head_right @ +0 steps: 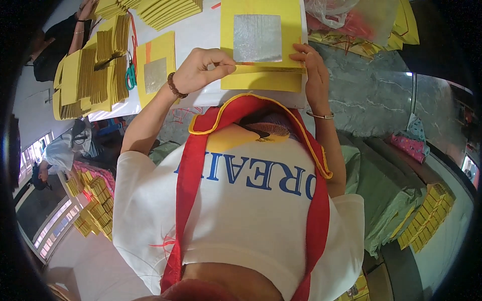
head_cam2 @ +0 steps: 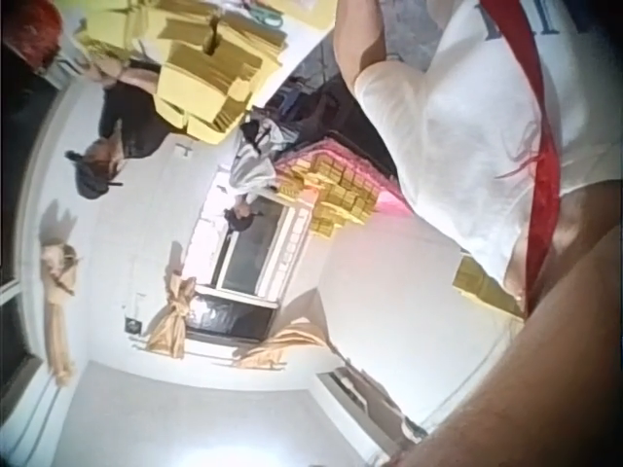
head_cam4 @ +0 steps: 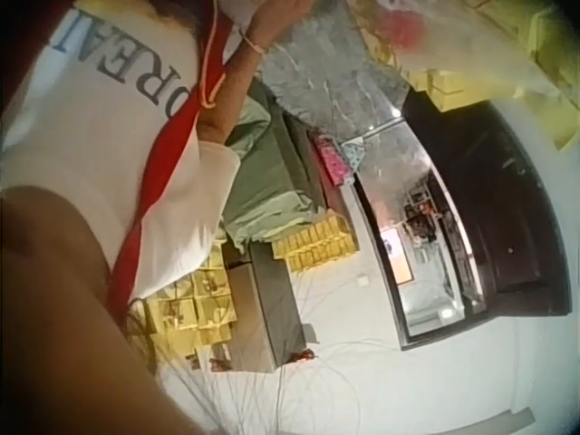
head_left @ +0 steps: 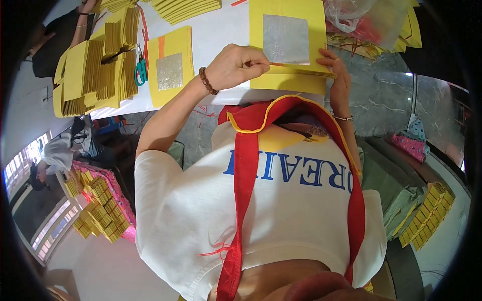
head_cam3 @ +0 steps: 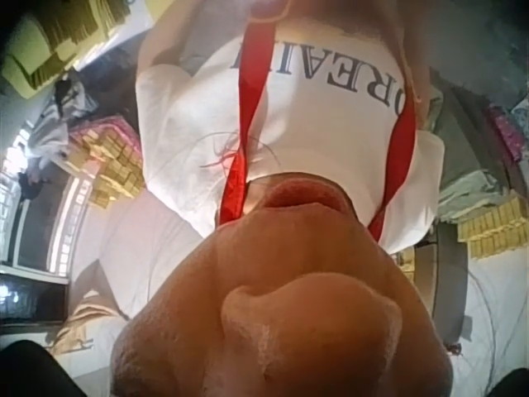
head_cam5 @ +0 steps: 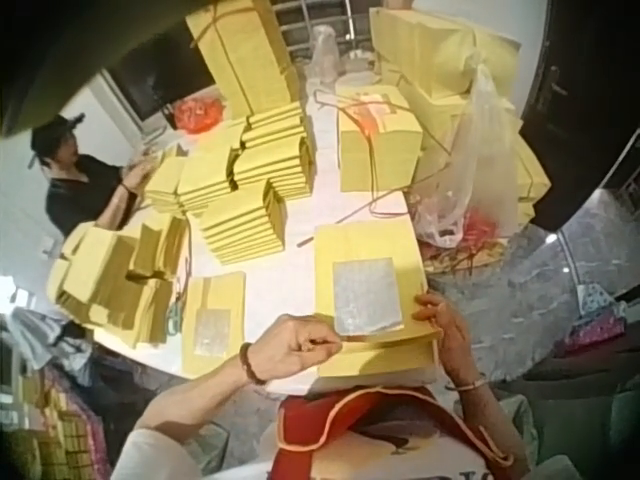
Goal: Folding yellow joss paper sheets with silver metallic squares at a workstation.
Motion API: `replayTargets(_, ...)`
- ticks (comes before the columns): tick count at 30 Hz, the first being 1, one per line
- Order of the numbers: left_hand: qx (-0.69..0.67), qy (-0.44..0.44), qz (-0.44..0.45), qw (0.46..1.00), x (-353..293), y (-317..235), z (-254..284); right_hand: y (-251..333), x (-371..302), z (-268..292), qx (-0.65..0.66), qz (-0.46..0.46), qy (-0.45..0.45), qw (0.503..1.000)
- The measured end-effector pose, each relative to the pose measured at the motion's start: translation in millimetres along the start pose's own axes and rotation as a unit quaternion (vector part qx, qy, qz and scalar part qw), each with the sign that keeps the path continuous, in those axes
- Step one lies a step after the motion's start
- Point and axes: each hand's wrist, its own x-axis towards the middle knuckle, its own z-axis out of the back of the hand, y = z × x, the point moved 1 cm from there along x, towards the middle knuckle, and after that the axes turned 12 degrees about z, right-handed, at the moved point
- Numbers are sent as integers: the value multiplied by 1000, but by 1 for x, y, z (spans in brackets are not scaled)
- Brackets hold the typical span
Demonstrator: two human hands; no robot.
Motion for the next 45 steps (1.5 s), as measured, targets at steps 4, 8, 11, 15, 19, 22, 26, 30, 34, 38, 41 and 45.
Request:
replayTargets(4, -34, 31, 0, 999, 6, 4, 2, 6, 2, -1, -24, -5, -1, 1000)
replayTargets(8, -84, 80, 30, 993, 10, 9, 5, 4, 1, -1, 8, -2, 2, 1000)
replayTargets(11, -126, 81, 49, 987, 14, 13, 4, -2, 0, 4, 31, 30, 14, 999)
replayTargets(15, -164, 67, 72, 982, 16, 14, 5, 1, 0, 3, -63, 37, 54, 996)
replayTargets(19, 12, -1, -190, 982, 8, 0, 14, -13, 2, 2, -46, 61, 27, 997)
replayTargets(22, 223, -176, -233, 930, 9, 3, 12, -15, 0, 0, 96, -135, -48, 985)
replayTargets(26, 304, -221, -223, 899, 19, 25, -1, -4, 10, 7, -114, 74, 34, 990)
replayTargets(30, 316, -220, -270, 883, 9, 7, 2, 20, 19, 8, -319, 261, 96, 906)
replayTargets(34, 243, -160, -254, 922, -9, 2, -5, 38, 13, 15, -338, 283, 204, 874)
replayTargets(38, 108, -152, -155, 970, -13, 7, -7, 32, 11, 16, -247, 148, 248, 925)
replayTargets(41, 18, -174, -31, 984, -1, 8, -10, 37, 20, 3, -163, -21, 158, 974)
replayTargets(45, -164, -161, 65, 971, 18, 33, -18, 32, 33, -12, -42, -84, 20, 995)
